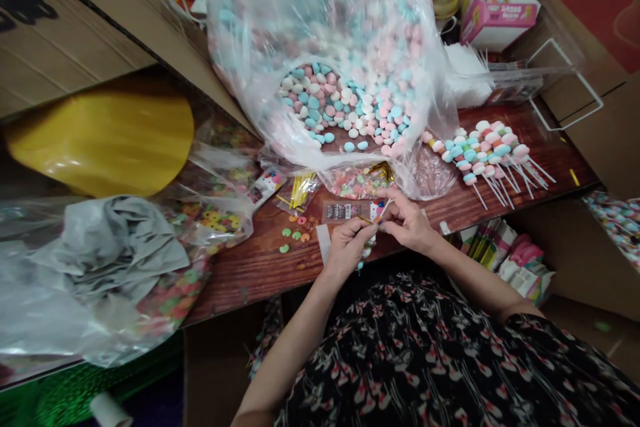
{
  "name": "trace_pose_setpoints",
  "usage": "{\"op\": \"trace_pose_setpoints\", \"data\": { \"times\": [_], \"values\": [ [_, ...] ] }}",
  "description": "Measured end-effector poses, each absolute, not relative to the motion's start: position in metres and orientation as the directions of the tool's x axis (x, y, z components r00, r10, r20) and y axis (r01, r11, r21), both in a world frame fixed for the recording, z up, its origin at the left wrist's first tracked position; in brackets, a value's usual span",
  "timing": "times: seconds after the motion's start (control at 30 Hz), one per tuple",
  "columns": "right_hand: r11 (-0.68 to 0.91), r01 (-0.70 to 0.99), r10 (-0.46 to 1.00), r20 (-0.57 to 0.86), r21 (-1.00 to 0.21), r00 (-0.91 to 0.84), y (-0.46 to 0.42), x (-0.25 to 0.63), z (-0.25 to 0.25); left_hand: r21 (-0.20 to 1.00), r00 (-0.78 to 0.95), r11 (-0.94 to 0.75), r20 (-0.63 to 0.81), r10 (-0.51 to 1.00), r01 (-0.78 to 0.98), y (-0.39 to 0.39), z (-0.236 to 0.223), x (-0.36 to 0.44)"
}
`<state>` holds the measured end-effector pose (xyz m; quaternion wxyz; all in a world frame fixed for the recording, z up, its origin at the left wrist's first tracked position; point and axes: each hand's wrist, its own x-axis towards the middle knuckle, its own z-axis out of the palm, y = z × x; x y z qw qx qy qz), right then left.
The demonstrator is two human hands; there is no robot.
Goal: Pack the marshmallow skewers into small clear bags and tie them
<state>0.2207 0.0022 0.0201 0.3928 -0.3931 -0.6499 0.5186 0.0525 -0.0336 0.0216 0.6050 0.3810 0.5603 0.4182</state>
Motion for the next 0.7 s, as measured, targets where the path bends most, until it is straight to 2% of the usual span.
{"op": "trace_pose_setpoints", "data": {
  "times": [0.13,0.27,0.4,0.47,0.53,0.6,0.67,0.7],
  "values": [
    [0.176,0.066,0.968,0.161,-0.982,-0.191,-0.012,0.211,0.017,0.948,-0.038,0.282,-0.29,0.956,-0.148,-0.033,0.021,0.054],
    [0.068,-0.036,0.983,0.073,-0.997,-0.167,-0.015,0.207,0.016,0.985,-0.043,0.159,-0.162,0.986,-0.06,-0.031,0.03,0.055],
    [-0.054,-0.041,0.932,-0.036,-0.998,-0.361,0.0,0.217,0.021,0.995,0.017,0.09,-0.091,0.996,0.053,-0.028,0.044,0.053],
    [-0.154,-0.072,0.843,-0.093,-0.985,-0.531,0.01,0.225,0.022,0.993,0.073,0.089,-0.094,0.993,0.076,-0.025,0.049,0.052],
    [-0.194,-0.081,0.717,-0.085,-0.978,-0.692,0.019,0.231,0.024,0.988,0.148,0.138,-0.147,0.978,0.067,-0.024,0.052,0.05],
    [-0.088,-0.04,0.611,-0.022,-0.995,-0.791,0.025,0.236,0.028,0.969,0.228,0.244,-0.245,0.942,0.033,-0.023,0.053,0.048],
    [0.174,0.015,0.563,0.087,-0.985,-0.822,0.027,0.239,0.033,0.921,0.299,0.389,-0.365,0.882,-0.021,-0.024,0.053,0.046],
    [0.34,0.034,0.542,0.166,-0.94,-0.824,0.026,0.24,0.037,0.884,0.338,0.465,-0.425,0.84,-0.044,-0.024,0.053,0.044]
  ]
}}
